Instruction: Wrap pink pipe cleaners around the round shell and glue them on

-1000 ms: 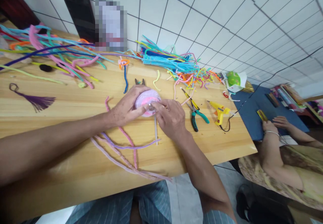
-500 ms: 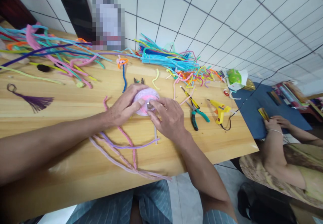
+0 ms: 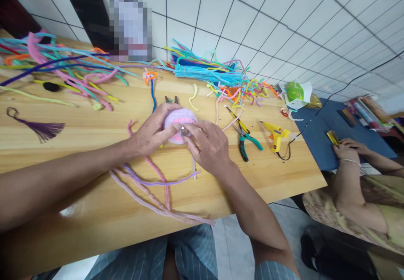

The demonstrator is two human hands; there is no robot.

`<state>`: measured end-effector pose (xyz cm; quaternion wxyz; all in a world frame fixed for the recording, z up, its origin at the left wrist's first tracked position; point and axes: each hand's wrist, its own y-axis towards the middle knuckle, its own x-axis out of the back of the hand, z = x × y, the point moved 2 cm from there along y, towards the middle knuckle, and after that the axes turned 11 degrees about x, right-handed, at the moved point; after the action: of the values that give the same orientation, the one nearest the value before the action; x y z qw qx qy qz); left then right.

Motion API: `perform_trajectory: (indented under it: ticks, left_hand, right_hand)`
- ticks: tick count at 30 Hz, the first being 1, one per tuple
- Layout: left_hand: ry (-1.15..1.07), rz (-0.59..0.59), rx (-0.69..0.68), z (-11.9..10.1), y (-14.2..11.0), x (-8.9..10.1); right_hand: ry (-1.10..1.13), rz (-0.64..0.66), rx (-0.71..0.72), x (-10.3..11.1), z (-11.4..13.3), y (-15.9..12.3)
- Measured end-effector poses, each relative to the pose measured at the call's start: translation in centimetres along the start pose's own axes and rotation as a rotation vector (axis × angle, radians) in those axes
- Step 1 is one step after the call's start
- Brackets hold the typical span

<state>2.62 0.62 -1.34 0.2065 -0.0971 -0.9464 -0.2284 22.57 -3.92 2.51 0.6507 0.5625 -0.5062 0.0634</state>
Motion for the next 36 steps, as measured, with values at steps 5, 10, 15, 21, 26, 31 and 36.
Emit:
perform_trajectory:
  ticks: [5, 10, 15, 21, 26, 31, 36]
  left_hand:
    - [0.021, 0.054, -0.043, 0.24, 0.07, 0.11]
    - [0.039, 0.079, -0.033, 0.04, 0.11, 0.16]
    - [0.055, 0.056, -0.011, -0.08, 0.13, 0.0]
    - [0.045, 0.048, -0.013, 0.04, 0.15, -0.11]
    - [0.048, 0.036, -0.022, 0.03, 0.15, -0.17]
    - [0.034, 0.026, -0.018, 0.09, 0.13, -0.2]
    - [0.024, 0.043, -0.005, 0.05, 0.13, -0.28]
  right_hand:
    - [0.011, 0.001, -0.01, 0.03, 0.02, -0.02]
    - [0.021, -0.014, -0.025, 0.05, -0.03, -0.02]
    - [0.053, 0.009, -0.042, 0.07, -0.15, -0.19]
    - [0.07, -0.005, -0.048, 0.04, -0.12, -0.23]
    - [0.049, -0.023, -0.033, 0.11, -0.02, 0.0]
    - [0.052, -0.033, -0.042, -0.04, -0.14, -0.07]
    - [0.037, -0.044, -0.083, -0.35, -0.32, -0.21]
